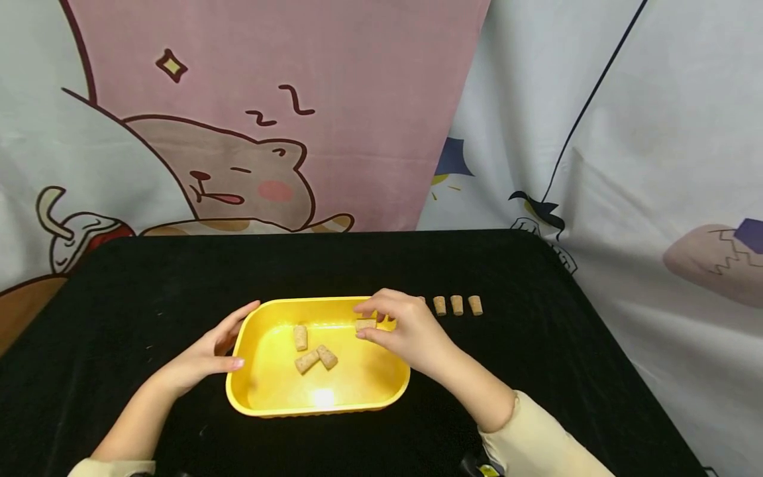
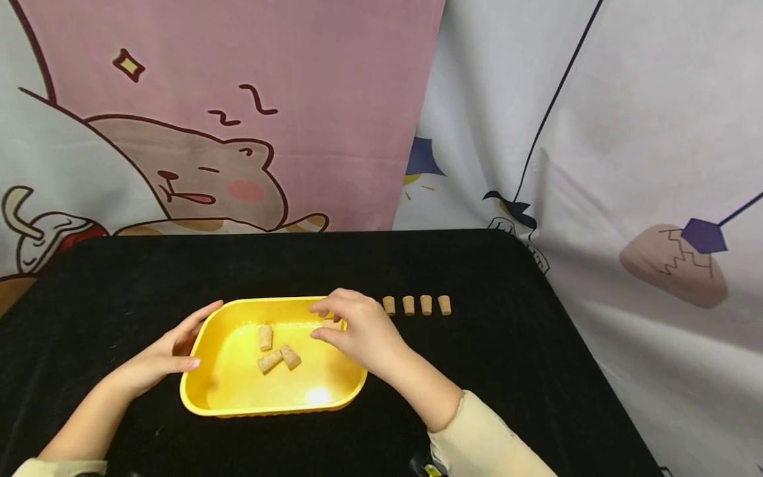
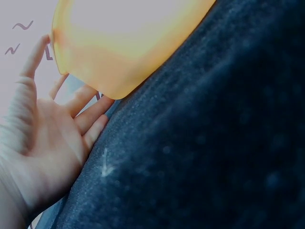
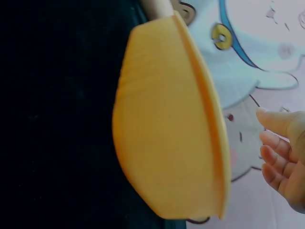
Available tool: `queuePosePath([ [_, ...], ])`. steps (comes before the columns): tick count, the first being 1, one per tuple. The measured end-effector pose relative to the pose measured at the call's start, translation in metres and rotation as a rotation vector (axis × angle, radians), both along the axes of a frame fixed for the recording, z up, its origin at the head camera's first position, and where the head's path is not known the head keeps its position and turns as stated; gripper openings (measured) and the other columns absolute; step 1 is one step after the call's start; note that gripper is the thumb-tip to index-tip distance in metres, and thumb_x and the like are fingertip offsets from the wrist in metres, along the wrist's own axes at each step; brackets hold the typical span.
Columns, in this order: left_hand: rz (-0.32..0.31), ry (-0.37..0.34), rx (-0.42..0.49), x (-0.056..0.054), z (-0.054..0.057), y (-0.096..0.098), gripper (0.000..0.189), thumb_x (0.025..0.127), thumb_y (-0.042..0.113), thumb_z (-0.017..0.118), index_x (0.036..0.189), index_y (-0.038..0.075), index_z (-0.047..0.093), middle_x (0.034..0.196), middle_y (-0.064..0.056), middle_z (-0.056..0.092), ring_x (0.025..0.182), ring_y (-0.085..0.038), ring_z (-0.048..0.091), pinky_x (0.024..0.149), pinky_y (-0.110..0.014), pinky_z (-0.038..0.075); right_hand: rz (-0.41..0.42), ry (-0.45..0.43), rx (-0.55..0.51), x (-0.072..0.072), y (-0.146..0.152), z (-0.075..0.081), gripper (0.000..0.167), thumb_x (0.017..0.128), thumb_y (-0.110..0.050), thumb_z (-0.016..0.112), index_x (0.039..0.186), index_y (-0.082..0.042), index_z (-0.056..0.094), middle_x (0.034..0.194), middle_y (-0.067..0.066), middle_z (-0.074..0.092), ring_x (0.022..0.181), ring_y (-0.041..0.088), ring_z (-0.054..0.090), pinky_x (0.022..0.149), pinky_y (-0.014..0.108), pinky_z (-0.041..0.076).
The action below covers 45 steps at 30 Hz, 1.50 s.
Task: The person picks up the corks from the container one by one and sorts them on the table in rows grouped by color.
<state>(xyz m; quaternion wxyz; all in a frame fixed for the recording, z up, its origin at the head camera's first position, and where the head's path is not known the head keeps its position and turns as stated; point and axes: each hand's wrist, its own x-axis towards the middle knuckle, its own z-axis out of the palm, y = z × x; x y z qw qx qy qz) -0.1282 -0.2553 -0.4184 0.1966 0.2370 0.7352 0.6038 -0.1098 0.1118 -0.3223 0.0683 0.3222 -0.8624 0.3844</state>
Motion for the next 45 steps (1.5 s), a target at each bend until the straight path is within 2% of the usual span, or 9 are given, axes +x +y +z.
queuePosePath([
  [5,-0.003,0.0,0.001,0.0,0.001,0.0,0.076,0.089,0.016,0.057,0.152,0.011,0.014,0.142,-0.03,0.036,0.117,-0.029,0.049,0.092,-0.043,0.041,0.095,0.005,0.099,-0.003,-0.017,-0.005,0.027,0.081,-0.016,0.077,0.107,-0.01,0.071,0.103,-0.003,0.067,0.085,0.011,0.06,0.072,0.024,0.051],
  [15,0.0,-0.003,-0.006,0.0,0.0,0.0,0.076,0.09,0.016,0.057,0.152,0.012,0.015,0.142,-0.029,0.036,0.118,-0.031,0.048,0.092,-0.048,0.038,0.183,-0.093,0.28,-0.017,-0.047,-0.015,0.028,0.084,-0.025,0.074,0.111,-0.018,0.07,0.109,-0.009,0.064,0.104,0.005,0.056,0.09,0.024,0.044],
  [26,0.006,-0.018,-0.011,-0.001,0.0,0.001,0.076,0.09,0.017,0.057,0.152,0.011,0.015,0.142,-0.029,0.037,0.118,-0.036,0.046,0.093,-0.049,0.038,0.305,-0.179,0.299,-0.029,-0.062,-0.028,0.025,0.085,-0.024,0.073,0.109,-0.018,0.072,0.113,-0.013,0.063,0.112,0.005,0.052,0.097,0.025,0.039],
  [33,0.006,-0.01,-0.015,-0.001,0.0,0.0,0.076,0.089,0.017,0.057,0.152,0.011,0.014,0.142,-0.029,0.037,0.119,-0.035,0.046,0.093,-0.049,0.038,0.331,-0.248,0.329,-0.033,-0.069,-0.038,0.026,0.085,-0.021,0.073,0.11,-0.018,0.072,0.118,-0.012,0.063,0.121,0.007,0.048,0.103,0.027,0.033],
  [38,0.003,-0.009,-0.01,-0.001,-0.001,0.0,0.076,0.09,0.016,0.057,0.152,0.011,0.014,0.142,-0.029,0.036,0.119,-0.035,0.046,0.092,-0.048,0.038,0.332,-0.266,0.345,-0.036,-0.071,-0.044,0.028,0.083,-0.019,0.075,0.11,-0.018,0.072,0.118,-0.01,0.063,0.116,0.005,0.051,0.102,0.024,0.034],
  [45,0.012,-0.005,-0.02,-0.001,0.0,0.0,0.076,0.089,0.017,0.057,0.152,0.012,0.015,0.142,-0.029,0.037,0.12,-0.038,0.044,0.093,-0.052,0.036,0.334,-0.277,0.372,-0.038,-0.075,-0.053,0.027,0.082,-0.016,0.076,0.108,-0.017,0.072,0.106,-0.012,0.064,0.1,0.0,0.053,0.095,0.019,0.038],
])
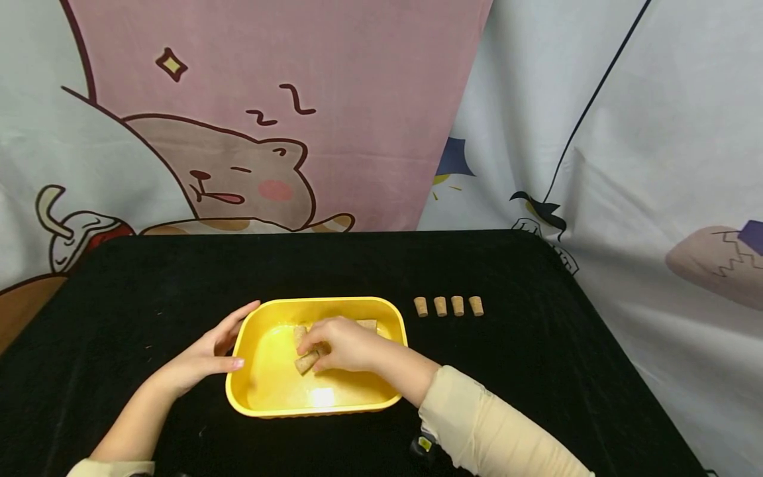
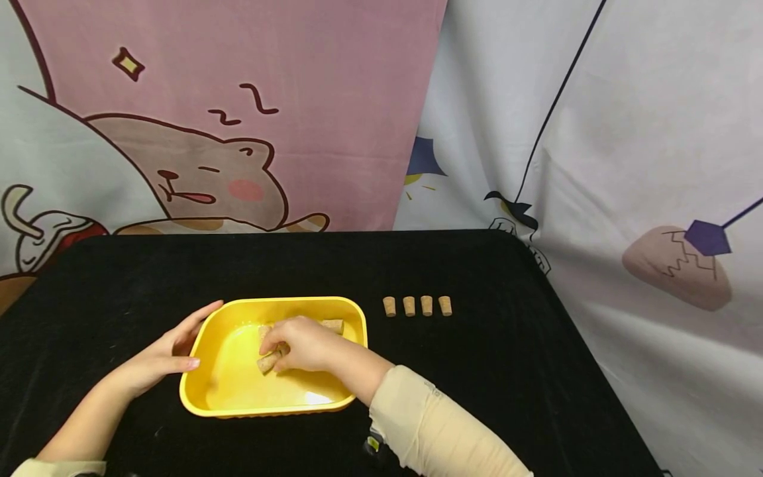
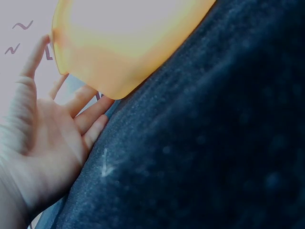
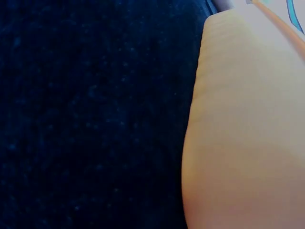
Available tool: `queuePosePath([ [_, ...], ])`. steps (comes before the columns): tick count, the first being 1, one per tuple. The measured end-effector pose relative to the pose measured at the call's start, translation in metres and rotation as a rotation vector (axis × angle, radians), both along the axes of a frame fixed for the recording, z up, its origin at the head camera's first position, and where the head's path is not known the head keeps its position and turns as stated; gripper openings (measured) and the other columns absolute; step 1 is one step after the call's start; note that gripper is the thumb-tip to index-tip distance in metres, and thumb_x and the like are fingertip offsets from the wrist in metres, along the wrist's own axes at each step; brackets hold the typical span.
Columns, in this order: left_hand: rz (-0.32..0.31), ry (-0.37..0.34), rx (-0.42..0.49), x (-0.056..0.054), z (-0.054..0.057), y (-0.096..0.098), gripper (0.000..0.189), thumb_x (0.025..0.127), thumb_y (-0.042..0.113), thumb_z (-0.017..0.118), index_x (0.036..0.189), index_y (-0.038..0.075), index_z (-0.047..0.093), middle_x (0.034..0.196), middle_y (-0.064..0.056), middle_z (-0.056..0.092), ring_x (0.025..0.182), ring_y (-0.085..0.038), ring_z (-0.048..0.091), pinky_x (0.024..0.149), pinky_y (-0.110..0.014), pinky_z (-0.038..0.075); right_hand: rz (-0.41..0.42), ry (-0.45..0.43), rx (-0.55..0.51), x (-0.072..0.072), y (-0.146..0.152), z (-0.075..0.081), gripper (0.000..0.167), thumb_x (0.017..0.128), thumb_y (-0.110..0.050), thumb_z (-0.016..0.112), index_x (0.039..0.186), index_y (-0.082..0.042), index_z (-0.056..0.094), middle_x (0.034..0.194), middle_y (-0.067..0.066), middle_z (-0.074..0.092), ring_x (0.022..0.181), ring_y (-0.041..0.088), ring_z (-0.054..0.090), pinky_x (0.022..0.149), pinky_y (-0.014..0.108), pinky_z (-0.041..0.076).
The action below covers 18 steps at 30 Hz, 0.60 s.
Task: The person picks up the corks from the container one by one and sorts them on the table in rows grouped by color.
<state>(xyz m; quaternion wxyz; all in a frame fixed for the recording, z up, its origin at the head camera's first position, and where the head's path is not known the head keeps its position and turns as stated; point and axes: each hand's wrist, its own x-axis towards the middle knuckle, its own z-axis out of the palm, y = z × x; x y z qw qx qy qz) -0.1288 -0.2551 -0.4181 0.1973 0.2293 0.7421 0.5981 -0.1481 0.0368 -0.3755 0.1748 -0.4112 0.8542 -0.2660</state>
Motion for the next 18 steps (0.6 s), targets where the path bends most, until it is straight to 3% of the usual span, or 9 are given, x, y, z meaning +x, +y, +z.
queuePosePath([
  [11,0.014,0.009,-0.011,0.0008,0.0,0.0002,0.076,0.089,0.018,0.057,0.152,0.012,0.015,0.143,-0.028,0.037,0.12,-0.041,0.042,0.094,-0.061,0.035,-0.025,0.025,0.049,0.0005,-0.0061,-0.0061,0.028,0.082,-0.015,0.076,0.11,-0.017,0.072,0.092,-0.014,0.059,0.082,0.004,0.048,0.078,0.016,0.04],
  [18,0.013,0.006,-0.002,0.0008,-0.0015,0.0,0.076,0.089,0.018,0.057,0.152,0.012,0.015,0.143,-0.029,0.035,0.12,-0.043,0.042,0.093,-0.056,0.038,-0.056,0.001,0.046,0.0014,-0.0061,-0.0058,0.027,0.084,-0.014,0.074,0.111,-0.018,0.072,0.094,-0.014,0.061,0.083,0.004,0.05,0.08,0.017,0.041],
])
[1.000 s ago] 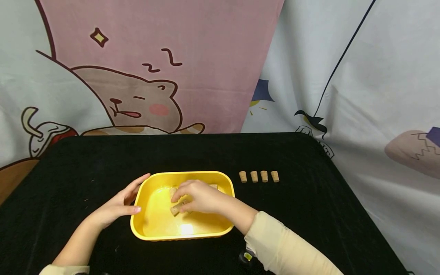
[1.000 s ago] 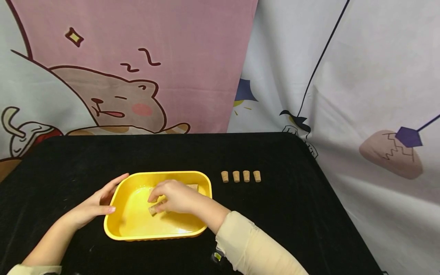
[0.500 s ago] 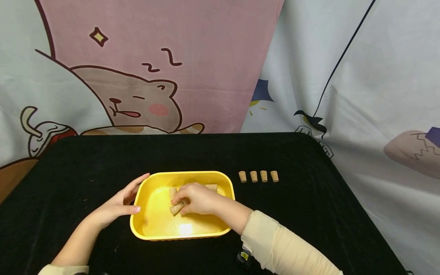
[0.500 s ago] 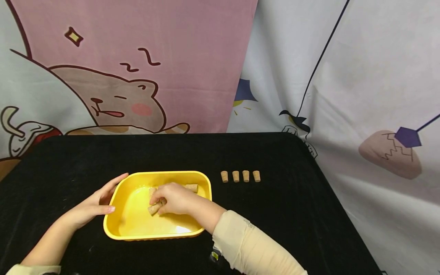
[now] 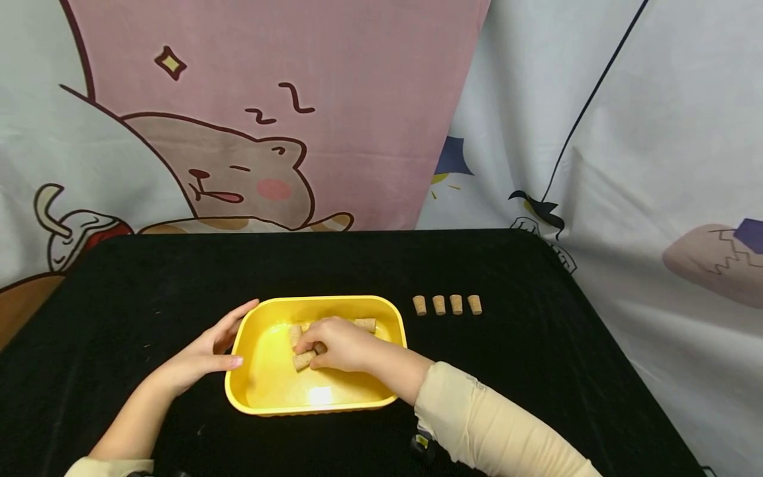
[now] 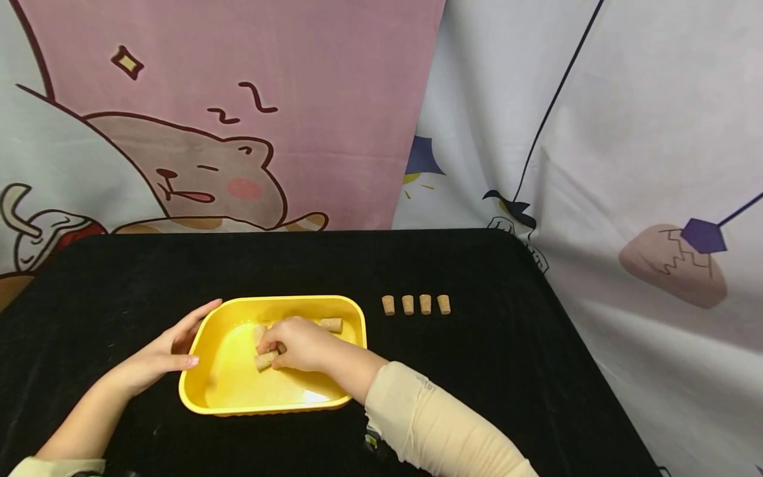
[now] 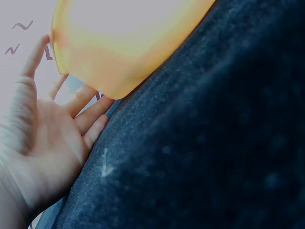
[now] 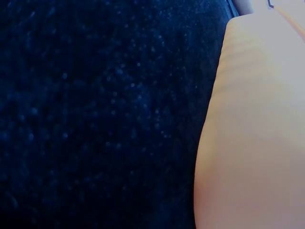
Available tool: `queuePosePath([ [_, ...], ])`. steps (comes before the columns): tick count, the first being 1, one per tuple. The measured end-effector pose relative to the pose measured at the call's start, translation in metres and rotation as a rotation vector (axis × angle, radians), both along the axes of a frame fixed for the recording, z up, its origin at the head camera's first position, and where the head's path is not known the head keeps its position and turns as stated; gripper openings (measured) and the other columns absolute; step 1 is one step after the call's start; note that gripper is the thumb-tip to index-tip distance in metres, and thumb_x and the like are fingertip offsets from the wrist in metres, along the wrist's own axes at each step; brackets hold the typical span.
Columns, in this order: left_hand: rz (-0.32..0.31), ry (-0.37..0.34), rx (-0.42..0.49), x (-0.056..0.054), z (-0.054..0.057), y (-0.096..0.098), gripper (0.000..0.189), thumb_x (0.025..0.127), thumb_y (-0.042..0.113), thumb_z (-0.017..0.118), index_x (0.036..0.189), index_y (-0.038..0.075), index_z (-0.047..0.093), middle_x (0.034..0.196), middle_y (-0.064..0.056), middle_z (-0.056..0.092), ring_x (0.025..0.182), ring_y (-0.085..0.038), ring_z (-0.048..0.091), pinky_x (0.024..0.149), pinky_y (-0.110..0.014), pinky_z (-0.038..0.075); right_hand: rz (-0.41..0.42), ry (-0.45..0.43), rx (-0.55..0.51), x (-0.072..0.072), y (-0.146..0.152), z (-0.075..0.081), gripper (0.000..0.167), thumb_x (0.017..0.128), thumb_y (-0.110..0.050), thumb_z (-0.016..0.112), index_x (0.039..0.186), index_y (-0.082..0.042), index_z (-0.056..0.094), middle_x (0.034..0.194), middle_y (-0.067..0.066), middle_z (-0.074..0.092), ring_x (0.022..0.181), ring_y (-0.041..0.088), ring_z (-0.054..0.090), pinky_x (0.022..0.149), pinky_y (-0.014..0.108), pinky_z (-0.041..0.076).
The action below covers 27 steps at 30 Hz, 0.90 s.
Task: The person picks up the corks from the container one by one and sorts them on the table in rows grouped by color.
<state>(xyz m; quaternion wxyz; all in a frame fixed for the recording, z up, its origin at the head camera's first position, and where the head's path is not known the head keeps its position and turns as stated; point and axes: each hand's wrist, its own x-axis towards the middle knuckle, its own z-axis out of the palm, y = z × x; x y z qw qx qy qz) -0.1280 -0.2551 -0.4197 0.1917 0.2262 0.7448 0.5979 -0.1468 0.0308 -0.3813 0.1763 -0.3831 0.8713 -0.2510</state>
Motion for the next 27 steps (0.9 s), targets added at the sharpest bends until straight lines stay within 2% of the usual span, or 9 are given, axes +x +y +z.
queuePosePath([
  [11,-0.007,-0.009,0.008,-0.001,0.001,0.0,0.076,0.089,0.017,0.057,0.152,0.011,0.015,0.142,-0.03,0.036,0.119,-0.042,0.043,0.091,-0.053,0.039,-0.048,-0.011,-0.095,-0.002,0.007,0.007,0.024,0.085,-0.017,0.072,0.11,-0.02,0.071,0.106,-0.013,0.064,0.094,0.001,0.055,0.087,0.019,0.043],
  [19,-0.01,-0.022,0.023,0.0,0.002,0.001,0.076,0.089,0.016,0.057,0.152,0.01,0.014,0.142,-0.031,0.035,0.116,-0.037,0.048,0.09,-0.044,0.043,-0.142,-0.06,-0.196,0.001,0.014,0.014,0.024,0.085,-0.014,0.073,0.107,-0.021,0.071,0.106,-0.014,0.063,0.095,0.0,0.055,0.085,0.02,0.045],
  [27,-0.01,-0.03,0.033,0.0,0.003,0.001,0.076,0.089,0.015,0.058,0.152,0.01,0.014,0.142,-0.031,0.035,0.116,-0.038,0.048,0.089,-0.042,0.044,-0.187,-0.048,-0.278,0.006,0.021,0.02,0.022,0.084,-0.015,0.074,0.106,-0.017,0.071,0.1,-0.014,0.064,0.092,0.001,0.056,0.084,0.021,0.046],
])
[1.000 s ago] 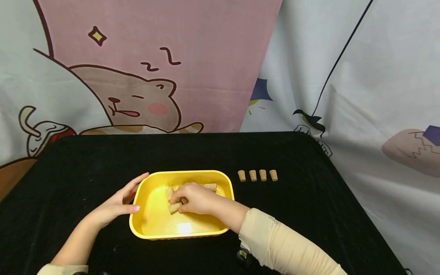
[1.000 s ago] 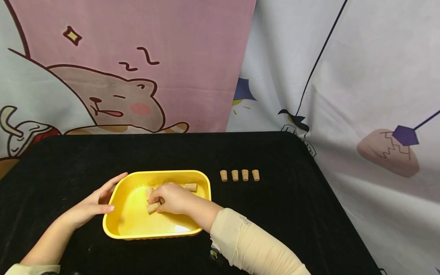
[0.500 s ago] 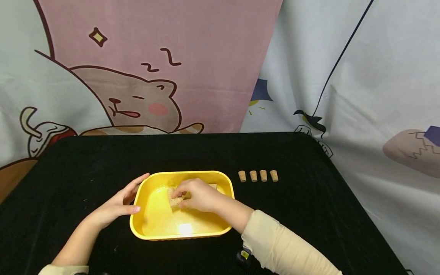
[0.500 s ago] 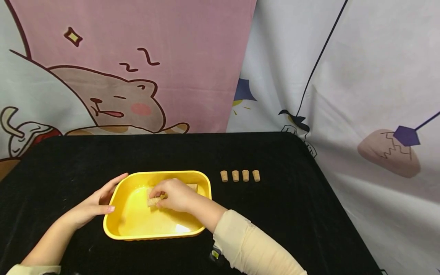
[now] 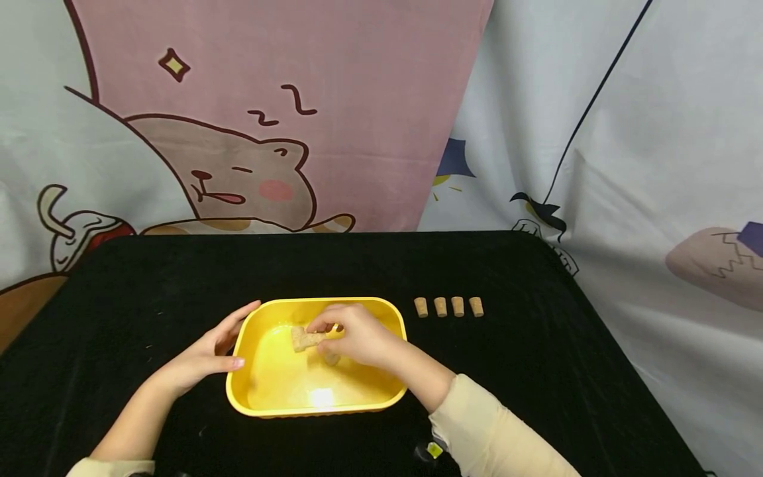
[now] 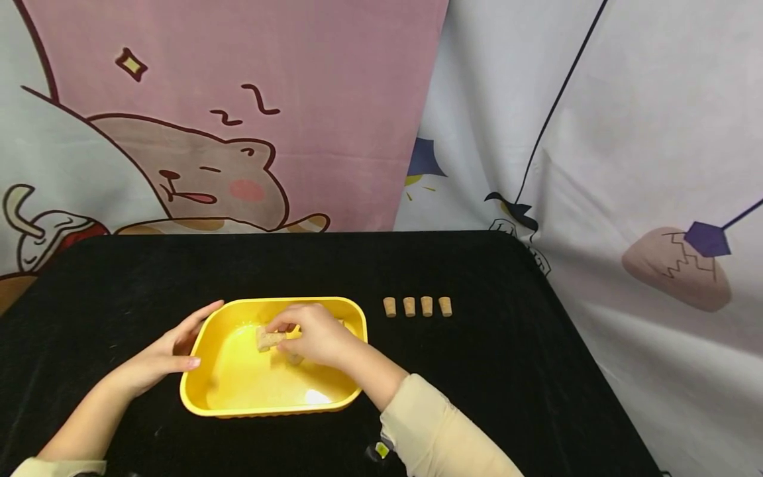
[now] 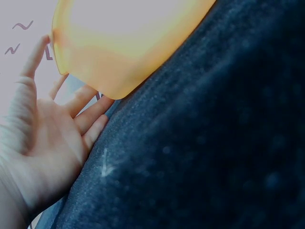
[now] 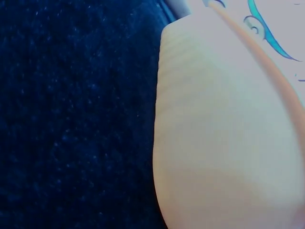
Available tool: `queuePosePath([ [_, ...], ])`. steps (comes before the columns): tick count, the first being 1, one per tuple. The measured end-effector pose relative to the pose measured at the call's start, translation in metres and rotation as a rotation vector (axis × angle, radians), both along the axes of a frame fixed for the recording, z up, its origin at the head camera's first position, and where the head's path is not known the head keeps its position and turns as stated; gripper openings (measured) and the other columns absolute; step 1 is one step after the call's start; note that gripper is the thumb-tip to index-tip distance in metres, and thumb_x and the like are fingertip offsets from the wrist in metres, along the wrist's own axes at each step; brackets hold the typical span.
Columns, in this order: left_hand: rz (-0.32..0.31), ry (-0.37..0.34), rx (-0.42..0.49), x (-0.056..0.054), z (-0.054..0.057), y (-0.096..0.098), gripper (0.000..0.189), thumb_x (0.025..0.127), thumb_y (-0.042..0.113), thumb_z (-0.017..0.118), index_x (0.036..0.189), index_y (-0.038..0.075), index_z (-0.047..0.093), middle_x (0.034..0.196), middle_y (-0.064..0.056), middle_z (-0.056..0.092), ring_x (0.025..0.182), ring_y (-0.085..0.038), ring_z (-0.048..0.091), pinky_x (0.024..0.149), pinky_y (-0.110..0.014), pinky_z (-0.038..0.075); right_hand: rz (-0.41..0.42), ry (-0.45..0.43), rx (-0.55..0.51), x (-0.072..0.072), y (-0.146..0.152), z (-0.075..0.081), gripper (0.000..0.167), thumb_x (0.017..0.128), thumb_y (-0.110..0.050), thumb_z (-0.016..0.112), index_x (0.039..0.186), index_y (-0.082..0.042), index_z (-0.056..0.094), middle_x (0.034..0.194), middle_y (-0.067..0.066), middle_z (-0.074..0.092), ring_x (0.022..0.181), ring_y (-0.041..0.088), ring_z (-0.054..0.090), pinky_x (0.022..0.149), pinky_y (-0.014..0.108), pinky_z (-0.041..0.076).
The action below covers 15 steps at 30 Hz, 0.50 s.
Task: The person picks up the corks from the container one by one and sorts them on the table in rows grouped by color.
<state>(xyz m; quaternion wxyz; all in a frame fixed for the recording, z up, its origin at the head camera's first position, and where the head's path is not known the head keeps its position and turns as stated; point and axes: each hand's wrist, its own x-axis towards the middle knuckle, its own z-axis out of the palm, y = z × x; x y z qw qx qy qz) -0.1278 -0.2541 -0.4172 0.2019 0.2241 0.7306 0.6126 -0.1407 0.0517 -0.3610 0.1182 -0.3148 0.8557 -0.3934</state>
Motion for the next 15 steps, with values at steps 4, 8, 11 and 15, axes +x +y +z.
queuePosePath([
  [4,-0.001,-0.001,0.003,0.0,0.0,-0.001,0.076,0.089,0.014,0.057,0.152,0.01,0.014,0.14,-0.031,0.037,0.115,-0.038,0.048,0.089,-0.042,0.045,-0.041,0.006,-0.028,0.004,0.007,0.003,0.021,0.083,-0.019,0.075,0.104,-0.017,0.072,0.094,-0.015,0.063,0.088,0.002,0.055,0.082,0.023,0.046],
  [8,-0.004,-0.002,0.006,0.0,-0.001,-0.001,0.076,0.089,0.014,0.057,0.152,0.01,0.014,0.14,-0.031,0.037,0.115,-0.037,0.049,0.088,-0.04,0.046,-0.075,0.036,-0.053,0.008,0.015,0.008,0.02,0.083,-0.019,0.076,0.103,-0.019,0.072,0.091,-0.016,0.062,0.086,0.004,0.055,0.079,0.025,0.046],
  [11,-0.007,-0.004,0.009,0.0,-0.001,-0.002,0.076,0.09,0.014,0.057,0.152,0.01,0.014,0.14,-0.032,0.036,0.114,-0.035,0.05,0.088,-0.038,0.047,-0.1,0.053,-0.075,0.011,0.02,0.011,0.019,0.084,-0.018,0.075,0.102,-0.019,0.072,0.09,-0.016,0.062,0.087,0.007,0.056,0.079,0.029,0.048],
  [15,-0.013,-0.002,0.015,0.0,-0.002,-0.001,0.076,0.09,0.014,0.056,0.152,0.01,0.013,0.141,-0.033,0.035,0.114,-0.033,0.05,0.088,-0.037,0.047,-0.129,0.067,-0.118,0.015,0.028,0.015,0.018,0.084,-0.015,0.075,0.102,-0.017,0.073,0.092,-0.015,0.063,0.088,0.009,0.057,0.08,0.033,0.049],
])
